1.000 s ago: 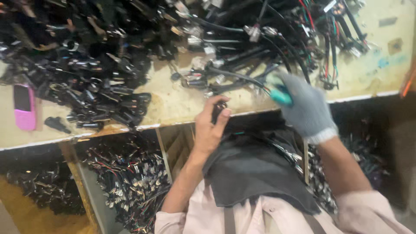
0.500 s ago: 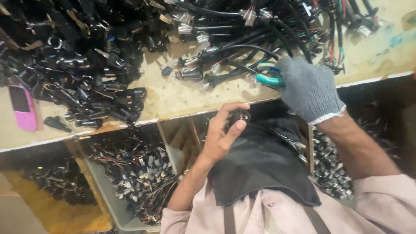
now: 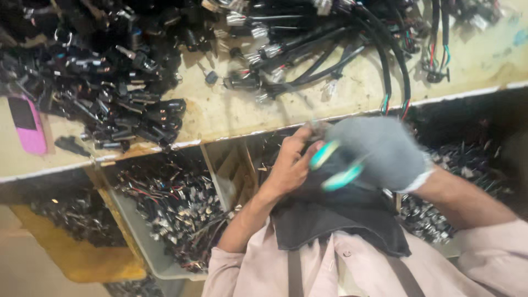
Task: The person repeatedly picks up wire harnesses from a pile on a workbench, uses pliers to cut the ends, and places the trimmed pieces into a bin below. The process is continuous and repetitive throughout the clip.
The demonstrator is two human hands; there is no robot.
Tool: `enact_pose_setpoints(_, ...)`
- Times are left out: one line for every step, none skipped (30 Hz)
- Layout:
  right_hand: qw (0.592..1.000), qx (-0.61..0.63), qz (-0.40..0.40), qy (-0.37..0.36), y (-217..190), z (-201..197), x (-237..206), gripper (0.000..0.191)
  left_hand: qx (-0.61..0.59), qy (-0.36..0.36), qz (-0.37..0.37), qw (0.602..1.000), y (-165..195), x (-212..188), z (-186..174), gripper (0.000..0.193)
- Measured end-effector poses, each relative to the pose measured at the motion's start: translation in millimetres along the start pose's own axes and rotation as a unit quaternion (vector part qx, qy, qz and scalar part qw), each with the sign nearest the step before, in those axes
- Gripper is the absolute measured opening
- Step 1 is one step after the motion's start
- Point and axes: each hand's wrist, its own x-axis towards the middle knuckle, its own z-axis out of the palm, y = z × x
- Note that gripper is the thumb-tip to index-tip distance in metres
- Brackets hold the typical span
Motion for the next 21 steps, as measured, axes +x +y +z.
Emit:
enact_pose_setpoints(0.999, -0.006, -0.021, -0.026, 3, 6, -7, 0.028, -0.028, -0.022, -0.008, 0.999, 1, 1, 0, 0.029)
enact_pose_setpoints(0.997, -0.013, -0.046, -0.053, 5, 12, -11, 0.027, -0.055, -0.040, -0.014, 0.998, 2, 1, 0, 0.029)
enact_pose_setpoints(0.993, -0.017, -0.073, -0.088, 6, 16, -15, 0.028, -0.085, -0.050, -0.024, 0.995, 4, 1, 0, 0.029)
enact_pose_setpoints(0.997, 0.023, -0.007, -0.076, 5, 19, -16, 0.020, -0.057, -0.034, -0.034, 0.997, 6, 1, 0, 0.029)
enact_pose_setpoints(0.994, 0.065, 0.064, -0.061, 4, 20, -16, 0.015, -0.028, -0.023, -0.048, 0.998, 8, 0, 1, 0.029)
enact_pose_setpoints(0.984, 0.104, 0.134, -0.044, 2, 21, -15, 0.014, 0.002, -0.014, -0.058, 0.998, 10, -1, 3, 0.029)
enact_pose_setpoints(0.978, 0.115, 0.173, -0.013, -1, 20, -13, 0.011, 0.021, -0.001, -0.075, 0.997, 12, -2, 6, 0.031)
enact_pose_setpoints(0.969, 0.125, 0.213, 0.017, -3, 20, -12, 0.009, 0.038, 0.012, -0.093, 0.995, 13, -2, 9, 0.034)
enact_pose_setpoints(0.955, 0.137, 0.258, 0.046, -6, 20, -12, 0.007, 0.053, 0.021, -0.115, 0.992, 13, -2, 12, 0.037)
enact_pose_setpoints(0.968, 0.120, 0.213, 0.049, -8, 20, -13, 0.009, 0.025, 0.006, -0.144, 0.989, 13, -3, 15, 0.035)
enact_pose_setpoints(0.981, 0.100, 0.161, 0.052, -9, 22, -16, 0.011, -0.003, -0.005, -0.165, 0.986, 13, -3, 17, 0.033)
enact_pose_setpoints(0.989, 0.083, 0.112, 0.053, -9, 23, -19, 0.014, -0.030, -0.019, -0.191, 0.981, 12, -3, 19, 0.032)
enact_pose_setpoints(0.983, 0.090, 0.140, 0.079, -7, 25, -24, 0.011, -0.012, -0.008, -0.148, 0.989, 11, -4, 19, 0.031)
enact_pose_setpoints(0.972, 0.115, 0.174, 0.109, -5, 28, -29, 0.010, 0.006, 0.000, -0.106, 0.994, 11, -4, 19, 0.029)
enact_pose_setpoints(0.958, 0.146, 0.207, 0.136, -3, 30, -34, 0.010, 0.025, 0.006, -0.061, 0.998, 10, -5, 19, 0.028)
enact_pose_setpoints(0.937, 0.190, 0.236, 0.175, -2, 32, -39, 0.010, 0.003, -0.004, -0.055, 0.998, 9, -6, 18, 0.028)
enact_pose_setpoints(0.900, 0.260, 0.264, 0.230, -2, 33, -44, 0.010, -0.018, -0.012, -0.044, 0.999, 8, -7, 16, 0.028)
enact_pose_setpoints(0.846, 0.342, 0.288, 0.289, -2, 35, -47, 0.010, -0.042, -0.017, -0.043, 0.998, 8, -8, 15, 0.028)
enact_pose_setpoints(0.785, 0.422, 0.302, 0.337, -6, 38, -50, 0.010, -0.070, -0.016, -0.045, 0.996, 7, -9, 13, 0.028)
enact_pose_setpoints(0.740, 0.486, 0.309, 0.347, -7, 42, -50, 0.010, -0.096, -0.016, -0.044, 0.994, 6, -10, 13, 0.028)
enact_pose_setpoints(0.715, 0.526, 0.311, 0.338, -12, 48, -49, 0.010, -0.117, -0.021, -0.031, 0.992, 5, -10, 12, 0.028)
